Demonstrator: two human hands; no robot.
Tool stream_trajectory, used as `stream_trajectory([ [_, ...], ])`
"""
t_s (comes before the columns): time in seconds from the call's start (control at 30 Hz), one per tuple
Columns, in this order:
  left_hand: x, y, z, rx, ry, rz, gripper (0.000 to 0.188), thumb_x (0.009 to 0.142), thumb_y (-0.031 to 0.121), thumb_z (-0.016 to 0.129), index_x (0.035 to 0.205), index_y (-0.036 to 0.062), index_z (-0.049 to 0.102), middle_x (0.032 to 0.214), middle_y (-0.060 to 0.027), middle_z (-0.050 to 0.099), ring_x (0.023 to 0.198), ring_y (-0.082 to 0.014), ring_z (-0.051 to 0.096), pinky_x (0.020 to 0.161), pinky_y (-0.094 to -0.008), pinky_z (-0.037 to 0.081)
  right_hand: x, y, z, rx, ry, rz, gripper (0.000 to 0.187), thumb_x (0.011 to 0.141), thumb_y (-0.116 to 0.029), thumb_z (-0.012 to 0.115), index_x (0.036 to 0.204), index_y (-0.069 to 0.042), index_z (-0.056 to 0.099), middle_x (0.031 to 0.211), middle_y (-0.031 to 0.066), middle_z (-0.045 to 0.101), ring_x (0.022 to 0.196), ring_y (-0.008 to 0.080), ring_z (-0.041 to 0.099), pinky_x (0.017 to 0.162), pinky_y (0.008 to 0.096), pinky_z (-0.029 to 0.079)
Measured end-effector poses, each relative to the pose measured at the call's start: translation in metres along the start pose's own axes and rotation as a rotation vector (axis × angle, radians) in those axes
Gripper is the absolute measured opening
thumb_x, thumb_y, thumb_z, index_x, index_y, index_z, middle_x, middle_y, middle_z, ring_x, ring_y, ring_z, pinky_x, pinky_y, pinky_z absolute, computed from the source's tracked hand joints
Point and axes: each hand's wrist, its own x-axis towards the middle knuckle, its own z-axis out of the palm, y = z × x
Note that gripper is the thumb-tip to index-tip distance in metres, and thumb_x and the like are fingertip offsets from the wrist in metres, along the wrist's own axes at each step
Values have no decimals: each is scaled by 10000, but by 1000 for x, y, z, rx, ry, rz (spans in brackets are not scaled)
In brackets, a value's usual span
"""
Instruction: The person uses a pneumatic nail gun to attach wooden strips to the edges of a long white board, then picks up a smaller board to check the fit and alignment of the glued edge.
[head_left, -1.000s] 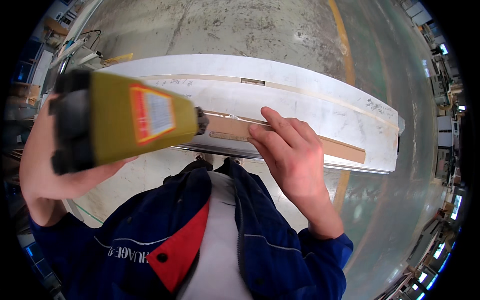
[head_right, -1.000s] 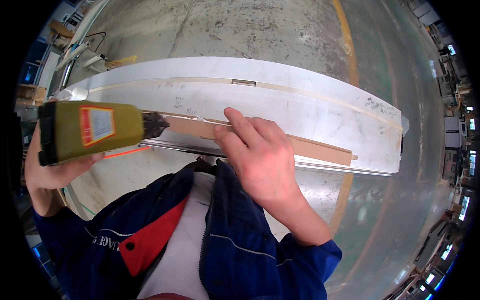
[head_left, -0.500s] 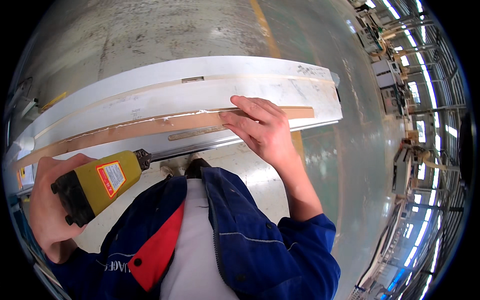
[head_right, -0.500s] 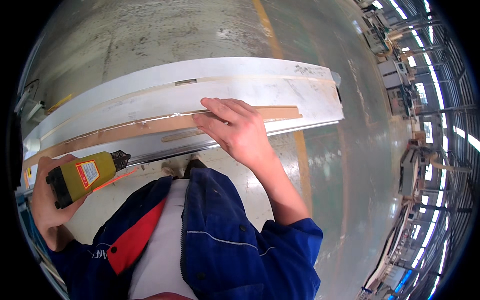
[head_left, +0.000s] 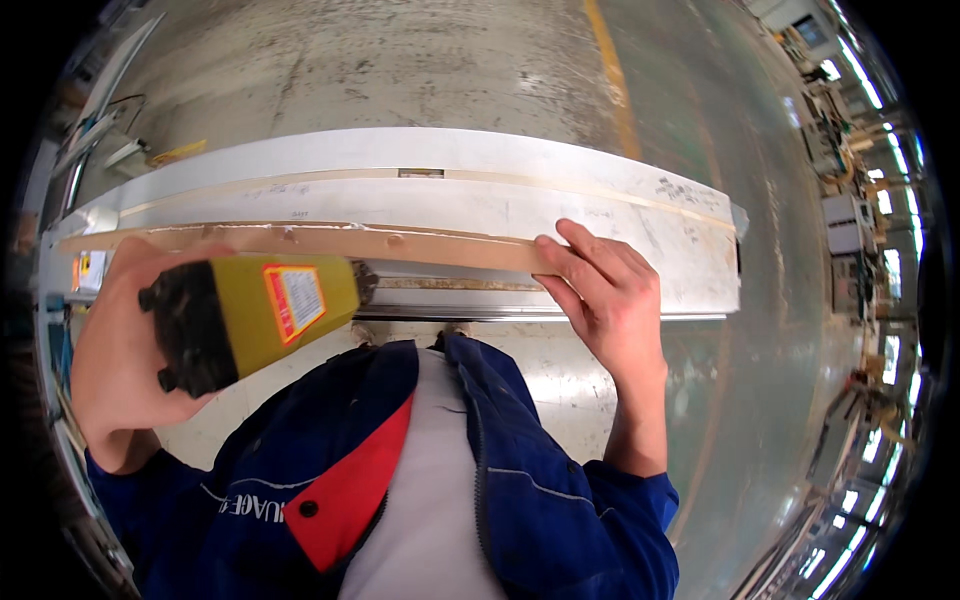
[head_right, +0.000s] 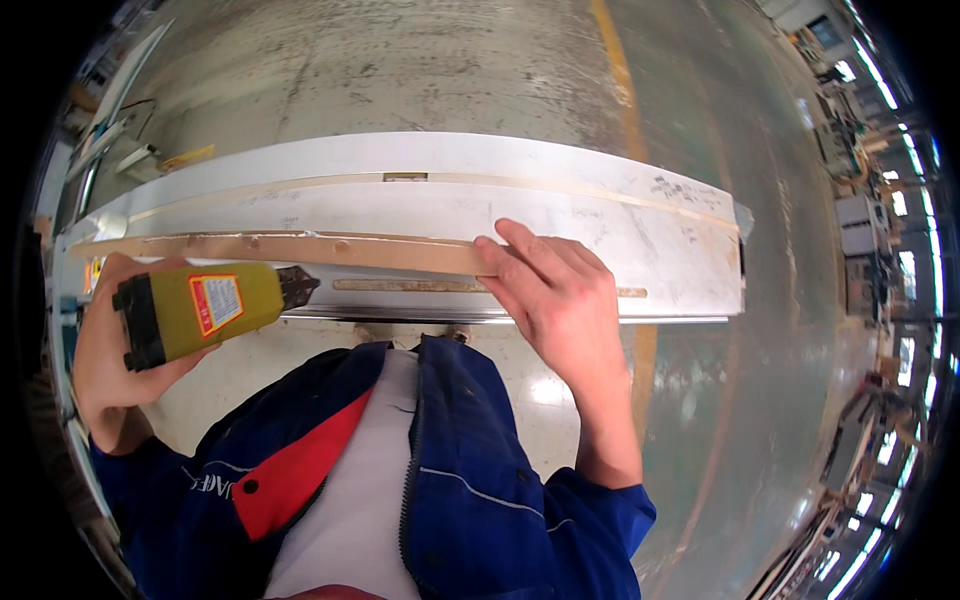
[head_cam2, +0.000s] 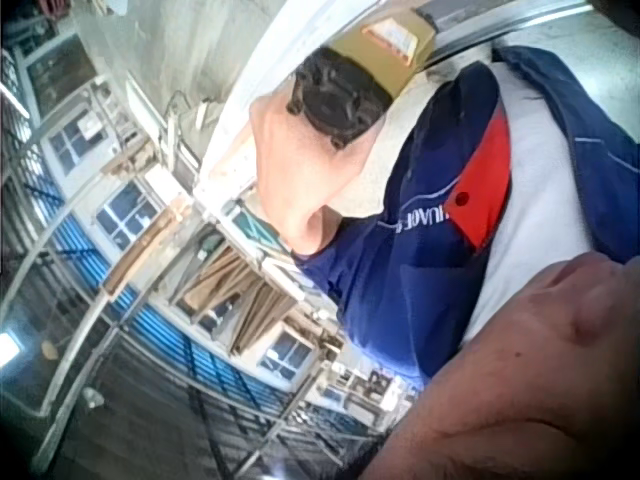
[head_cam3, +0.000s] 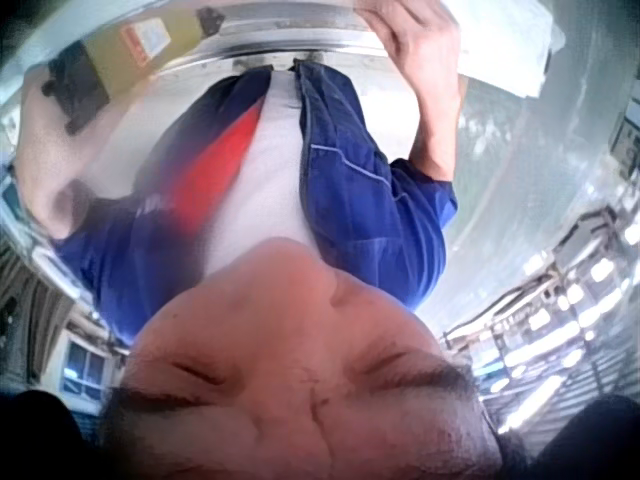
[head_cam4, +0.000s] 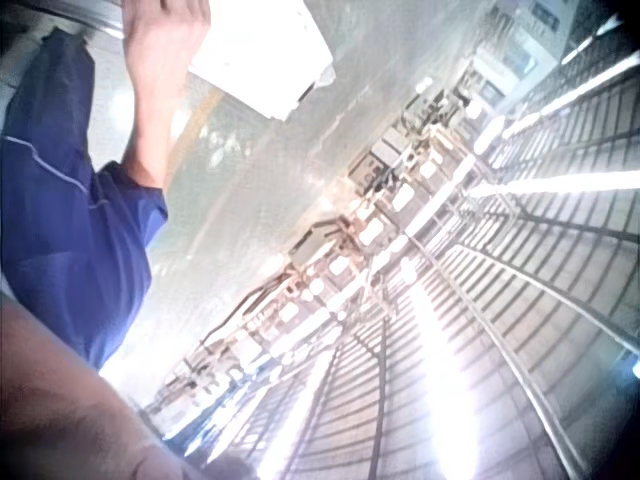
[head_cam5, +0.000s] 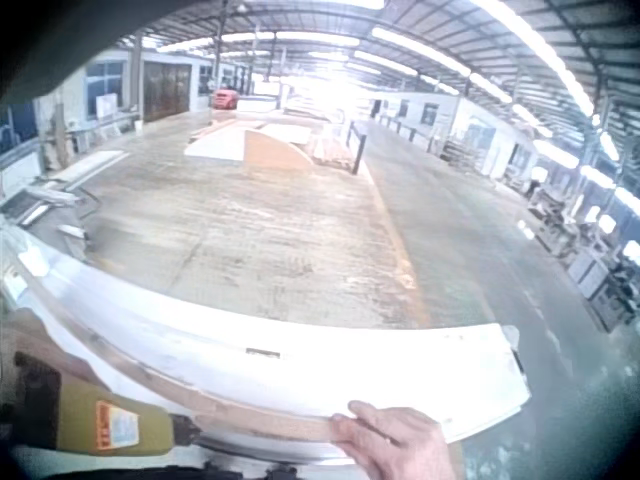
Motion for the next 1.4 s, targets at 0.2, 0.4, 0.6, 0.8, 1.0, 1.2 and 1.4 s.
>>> stream_trajectory([
  [0.2,54,41,27,-29,115,-65,600,581,181,841,1125,-5,670,1021,-159,684,900,-344,610,840,-400,454,2,25,-2,164,-74,-102,311,734,-100,774,1032,-33,719,1034,95,716,808,250,690,706,364,564],
  [0.4,80,55,21,-92,-38,-100,675,579,129,907,1199,25,660,1130,-114,655,911,-255,567,834,-356,442,2,35,-6,191,-71,-120,322,743,-121,767,1043,-19,711,1018,119,705,808,260,692,696,349,565],
  [0.6,96,60,16,-171,-185,-100,745,562,198,904,1226,-1,630,1118,-115,653,917,-250,550,814,-367,426,-10,55,-15,314,-56,23,472,648,-122,864,1085,-26,714,1082,148,705,833,272,702,680,347,572],
  [0.8,107,57,13,-275,-310,-326,716,565,189,895,1208,6,638,1100,-118,653,908,-256,542,815,-371,421,-28,54,-4,722,70,491,631,606,-141,930,1192,-60,711,1171,209,690,929,317,708,789,360,596],
  [1.0,88,33,4,-135,-334,-246,687,583,159,895,1202,22,632,1096,-116,649,929,-247,557,820,-374,432,-10,50,-28,342,-221,131,546,606,-141,884,1120,-55,721,1130,145,709,879,265,709,681,353,575],
  [1.2,58,30,9,54,34,-153,660,596,131,923,1183,22,641,1062,-105,602,914,-237,582,791,-362,469,13,16,-1,206,-174,-68,399,717,-90,745,1112,-59,701,1066,103,693,820,243,689,692,341,555],
  [1.4,54,21,16,39,68,-120,685,598,128,934,1204,20,634,1086,-103,598,949,-240,595,802,-355,471,17,11,10,138,-161,-122,413,725,-92,662,1132,-29,681,1102,95,667,893,210,660,721,325,544],
])
